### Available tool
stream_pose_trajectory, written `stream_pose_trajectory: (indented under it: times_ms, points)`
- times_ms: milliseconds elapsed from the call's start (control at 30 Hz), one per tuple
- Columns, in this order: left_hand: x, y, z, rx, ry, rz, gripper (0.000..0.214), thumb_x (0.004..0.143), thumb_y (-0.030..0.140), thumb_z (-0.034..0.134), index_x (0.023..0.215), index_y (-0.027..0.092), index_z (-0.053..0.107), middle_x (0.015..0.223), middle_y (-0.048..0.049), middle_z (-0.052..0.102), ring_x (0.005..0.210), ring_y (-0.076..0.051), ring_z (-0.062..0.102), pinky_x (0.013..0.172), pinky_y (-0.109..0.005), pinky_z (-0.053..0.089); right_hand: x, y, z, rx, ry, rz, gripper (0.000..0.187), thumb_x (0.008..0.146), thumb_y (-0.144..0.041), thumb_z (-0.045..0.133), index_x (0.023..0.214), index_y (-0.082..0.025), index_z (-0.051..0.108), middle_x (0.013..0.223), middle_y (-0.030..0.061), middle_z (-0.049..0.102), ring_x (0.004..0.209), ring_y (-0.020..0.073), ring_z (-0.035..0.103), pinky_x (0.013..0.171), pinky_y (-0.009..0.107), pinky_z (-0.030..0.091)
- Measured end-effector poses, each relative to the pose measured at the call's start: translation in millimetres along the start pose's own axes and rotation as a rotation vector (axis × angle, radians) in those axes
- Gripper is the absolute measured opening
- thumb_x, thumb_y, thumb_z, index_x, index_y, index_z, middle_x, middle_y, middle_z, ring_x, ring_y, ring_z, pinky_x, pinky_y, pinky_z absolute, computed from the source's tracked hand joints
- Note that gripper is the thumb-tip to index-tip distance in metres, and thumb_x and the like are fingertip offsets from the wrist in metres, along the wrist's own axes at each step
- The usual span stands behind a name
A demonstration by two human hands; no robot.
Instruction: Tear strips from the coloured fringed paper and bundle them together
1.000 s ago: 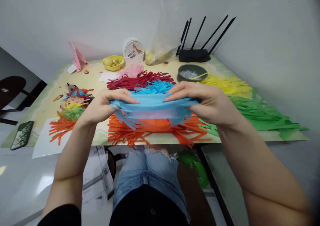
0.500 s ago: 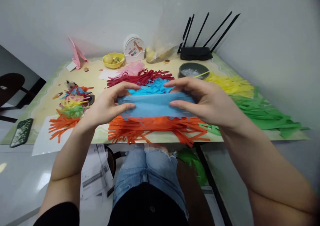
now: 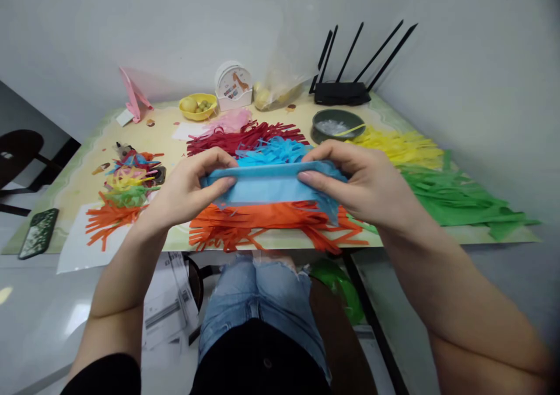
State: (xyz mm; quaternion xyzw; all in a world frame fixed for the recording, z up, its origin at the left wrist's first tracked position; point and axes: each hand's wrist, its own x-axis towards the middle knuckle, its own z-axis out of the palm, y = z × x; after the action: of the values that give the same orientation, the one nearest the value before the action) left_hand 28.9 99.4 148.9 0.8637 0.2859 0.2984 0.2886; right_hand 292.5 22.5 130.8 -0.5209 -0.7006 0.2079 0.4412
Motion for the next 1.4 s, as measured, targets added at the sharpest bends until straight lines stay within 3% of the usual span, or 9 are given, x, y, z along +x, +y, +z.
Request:
stream_pose_trajectory:
  times_ms: [333,600,867,1000,1167,1300,1400]
  points:
    - [-7,-2,3.6,-0.110,0.109,-0.066,0.019,0.084,0.033,0.073,0.086,0.015,0.076,0.074,-0.0033,0.072,0.061,-0.012,0.060,0.057,-0.023,0.048,-6,5,1,0.055,0.077,-0.014,0.020,0.084,-0.040,0.074,0.084,-0.020,0.069,0.071,-0.0002,0.065,0.058,0.0127,0.053,0.052,0.025,0.041]
    - [-17,-11,4.7,-0.171,0.120,-0.042,0.025,0.087,0.034,0.072,0.105,0.020,0.081,0.094,-0.0075,0.079,0.075,-0.016,0.068,0.064,-0.024,0.052,-17,11,7,0.019,0.161,-0.073,0.007,0.084,-0.028,0.075,0.089,-0.024,0.075,0.082,0.0008,0.075,0.070,0.0176,0.067,0.064,0.029,0.052]
    - [-21,-10,-2.0,-0.337,-0.014,0.096,0.015,0.087,0.022,0.070,0.088,0.025,0.085,0.084,-0.0091,0.076,0.072,-0.016,0.066,0.067,-0.028,0.054,-19,17,3,0.234,-0.027,-0.331,0.034,0.083,-0.005,0.059,0.089,-0.031,0.080,0.088,-0.0011,0.078,0.079,0.0165,0.073,0.072,0.029,0.058]
    - [-22,-9,-4.1,-0.293,-0.027,0.077,0.015,0.087,0.025,0.070,0.086,0.025,0.085,0.084,-0.0102,0.075,0.073,-0.017,0.066,0.067,-0.029,0.054,-16,21,-1,0.160,-0.065,-0.324,0.033,0.083,-0.008,0.058,0.086,-0.032,0.080,0.093,0.0005,0.076,0.082,0.0171,0.072,0.076,0.030,0.058]
    - [-23,-8,-4.2,-0.178,-0.071,0.180,0.019,0.087,0.027,0.071,0.100,0.025,0.084,0.092,-0.0098,0.075,0.081,-0.018,0.067,0.074,-0.030,0.055,-10,23,-2,0.170,-0.154,-0.370,0.025,0.088,-0.019,0.057,0.096,-0.028,0.080,0.096,0.0032,0.075,0.088,0.0193,0.071,0.079,0.033,0.058]
    - [-25,-12,3.8,-0.124,0.016,0.179,0.011,0.087,0.029,0.074,0.091,0.023,0.082,0.086,-0.0081,0.076,0.079,-0.018,0.067,0.074,-0.029,0.055,-11,17,5,0.079,-0.043,-0.267,0.018,0.091,-0.033,0.065,0.079,-0.028,0.078,0.086,0.0040,0.075,0.081,0.0202,0.070,0.077,0.034,0.058]
    - [-25,-14,8.3,-0.075,0.095,0.098,0.030,0.085,0.032,0.077,0.113,0.022,0.076,0.094,-0.0084,0.076,0.084,-0.018,0.069,0.076,-0.027,0.054,-14,11,12,-0.007,0.038,-0.254,0.012,0.088,-0.029,0.069,0.078,-0.028,0.076,0.088,0.0038,0.075,0.085,0.0213,0.071,0.080,0.036,0.057]
